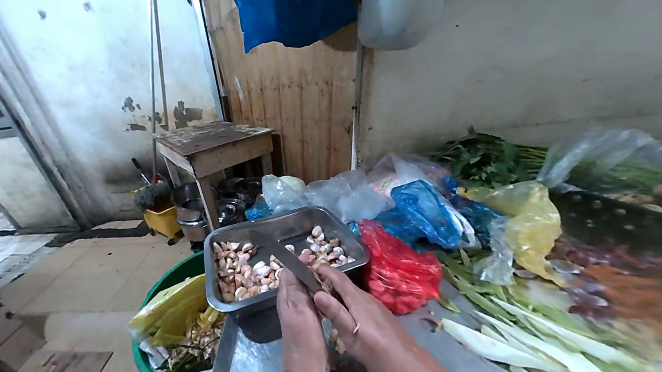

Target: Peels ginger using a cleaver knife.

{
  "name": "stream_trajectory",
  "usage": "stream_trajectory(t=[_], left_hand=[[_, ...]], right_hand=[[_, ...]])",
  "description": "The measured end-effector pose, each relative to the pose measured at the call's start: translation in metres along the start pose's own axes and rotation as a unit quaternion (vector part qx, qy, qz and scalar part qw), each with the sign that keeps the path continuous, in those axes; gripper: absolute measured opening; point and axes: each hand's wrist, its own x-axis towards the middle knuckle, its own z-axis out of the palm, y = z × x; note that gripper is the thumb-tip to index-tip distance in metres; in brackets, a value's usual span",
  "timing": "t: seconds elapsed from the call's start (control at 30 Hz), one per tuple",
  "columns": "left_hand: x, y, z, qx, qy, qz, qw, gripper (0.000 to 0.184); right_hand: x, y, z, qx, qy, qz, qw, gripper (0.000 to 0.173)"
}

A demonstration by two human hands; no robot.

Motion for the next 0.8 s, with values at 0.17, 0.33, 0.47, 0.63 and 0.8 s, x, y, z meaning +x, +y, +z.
stream_trajectory(t=[0.17, 0.33, 0.47, 0.63, 0.8], left_hand=[[0.001, 0.000, -0.002, 0.010, -0.007, 0.003, 1.000, 0.046], [-0.001, -0.003, -0.001, 0.055, -0.038, 0.010, 0.998, 0.047], [0.004, 0.005, -0.002, 0.002, -0.007, -0.023, 1.000, 0.049], [0.011, 0.010, -0.007, -0.008, -0.023, -0.021, 0.999, 0.047], [0.012, 0.010, -0.005, -0.003, -0.026, -0.049, 0.998, 0.046]], right_hand=[[-0.001, -0.001, -0.004, 0.005, -0.002, 0.002, 1.000, 0.085], [-0.001, 0.002, -0.007, 0.012, 0.022, 0.021, 0.999, 0.074], [0.001, 0.006, -0.006, 0.007, -0.007, -0.004, 1.000, 0.087], [0.002, 0.009, -0.004, 0.009, -0.003, -0.018, 1.000, 0.092], [0.001, 0.010, -0.008, 0.025, 0.009, -0.007, 1.000, 0.088]])
